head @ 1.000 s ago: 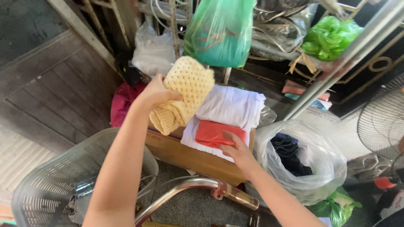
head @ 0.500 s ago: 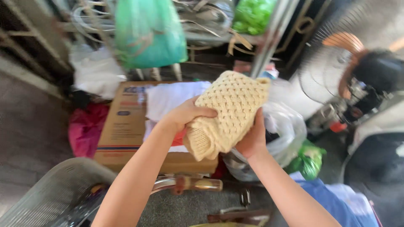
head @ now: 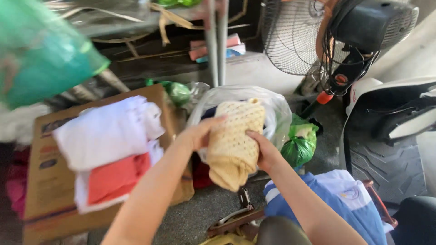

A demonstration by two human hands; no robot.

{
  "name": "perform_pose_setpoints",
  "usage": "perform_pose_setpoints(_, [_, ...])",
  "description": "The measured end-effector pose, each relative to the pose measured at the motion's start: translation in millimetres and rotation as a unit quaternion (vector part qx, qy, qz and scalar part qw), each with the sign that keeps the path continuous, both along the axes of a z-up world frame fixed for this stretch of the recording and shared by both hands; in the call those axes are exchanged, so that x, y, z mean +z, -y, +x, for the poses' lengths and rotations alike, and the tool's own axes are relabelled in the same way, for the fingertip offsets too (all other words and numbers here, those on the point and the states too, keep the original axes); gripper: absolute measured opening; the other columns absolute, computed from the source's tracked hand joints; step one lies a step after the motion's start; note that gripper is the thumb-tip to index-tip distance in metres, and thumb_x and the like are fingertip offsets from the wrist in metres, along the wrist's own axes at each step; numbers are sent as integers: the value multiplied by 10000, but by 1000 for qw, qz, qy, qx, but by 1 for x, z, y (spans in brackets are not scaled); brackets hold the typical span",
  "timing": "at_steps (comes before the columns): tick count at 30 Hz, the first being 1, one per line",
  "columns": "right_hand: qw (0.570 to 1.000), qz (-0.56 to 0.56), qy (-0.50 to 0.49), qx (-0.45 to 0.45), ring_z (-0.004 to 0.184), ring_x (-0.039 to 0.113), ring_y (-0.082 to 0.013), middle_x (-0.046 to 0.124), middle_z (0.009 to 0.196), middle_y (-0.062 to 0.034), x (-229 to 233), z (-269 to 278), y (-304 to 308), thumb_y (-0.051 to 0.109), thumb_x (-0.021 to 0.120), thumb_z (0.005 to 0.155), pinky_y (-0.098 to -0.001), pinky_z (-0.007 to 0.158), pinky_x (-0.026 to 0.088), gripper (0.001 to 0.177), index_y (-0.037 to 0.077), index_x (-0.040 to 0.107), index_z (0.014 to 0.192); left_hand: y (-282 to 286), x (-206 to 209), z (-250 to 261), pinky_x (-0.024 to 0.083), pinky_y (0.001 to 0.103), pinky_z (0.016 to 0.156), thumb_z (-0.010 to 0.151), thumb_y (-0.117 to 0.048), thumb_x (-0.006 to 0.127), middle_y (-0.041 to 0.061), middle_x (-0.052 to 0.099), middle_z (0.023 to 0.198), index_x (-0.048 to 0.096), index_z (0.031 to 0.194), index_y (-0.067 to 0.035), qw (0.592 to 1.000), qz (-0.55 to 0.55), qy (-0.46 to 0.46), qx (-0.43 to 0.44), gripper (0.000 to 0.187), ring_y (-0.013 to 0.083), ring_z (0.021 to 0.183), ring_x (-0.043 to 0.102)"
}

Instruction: Folding clothes, a patterned blanket, and a woven mat to pack them into a storage bag.

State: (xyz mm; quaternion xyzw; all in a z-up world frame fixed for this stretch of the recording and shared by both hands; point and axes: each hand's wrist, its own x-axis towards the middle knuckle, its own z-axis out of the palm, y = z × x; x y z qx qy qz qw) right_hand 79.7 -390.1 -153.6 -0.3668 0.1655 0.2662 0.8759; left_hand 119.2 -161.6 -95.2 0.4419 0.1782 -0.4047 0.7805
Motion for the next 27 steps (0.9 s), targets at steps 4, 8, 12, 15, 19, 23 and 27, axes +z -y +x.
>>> perform_pose_setpoints(4, [995,-58,-49,72,1148,688,-306,676,1299,-186,-44,57,28,313,654,874,-454,973,563,587,56,535,1388,52,-30,17,621,455,856,635,-249,854,172,709,1240,431,1452,-144,986,160,7,-53,926,307,1099,702])
perform_pose_setpoints(8, [924,-362,12,124,1185,657,-297,640,1370,-145,-107,137,60,535,624,895,-449,970,549,712,96,543,1450,76,-110,57,645,484,826,717,-171,832,219,700,1234,400,1464,-53,984,134,-52,109,871,357,1065,736])
perform_pose_setpoints(12, [529,-793,285,105,1502,369,-358,429,1624,-136,-141,202,96,613,788,798,-507,1246,327,966,165,420,1571,98,-162,94,618,505,779,775,-119,765,279,695,1224,323,1485,-10,959,120,-157,202,843,381,1021,760])
perform_pose_setpoints(15, [441,-837,228,230,1488,207,-424,184,1676,-212,-117,229,80,664,893,617,-628,1134,219,1369,206,90,1627,112,-201,121,648,496,806,796,-67,770,230,654,1264,295,1502,-35,942,221,-115,226,851,358,1054,734])
perform_pose_setpoints(19, [350,-853,189,336,1436,283,-386,144,1638,-199,-131,256,78,671,874,670,-592,1093,322,1388,218,-58,1593,124,-253,163,641,468,853,738,-27,775,213,632,1300,297,1504,-59,936,217,-32,274,904,338,1102,718])
perform_pose_setpoints(23, [400,-826,204,340,1118,648,-363,530,1399,-218,-164,285,97,195,748,772,-425,821,598,1178,241,25,1702,138,-250,193,582,441,937,690,-41,825,187,583,1365,257,1528,-82,901,326,36,282,1012,329,1207,649])
perform_pose_setpoints(27, [490,-793,307,189,946,706,-359,744,1016,-155,-211,304,126,140,678,825,-463,775,561,883,214,337,1636,154,-231,205,517,396,1012,710,-104,842,170,507,1445,126,1608,-188,867,416,26,274,1152,317,1262,582])
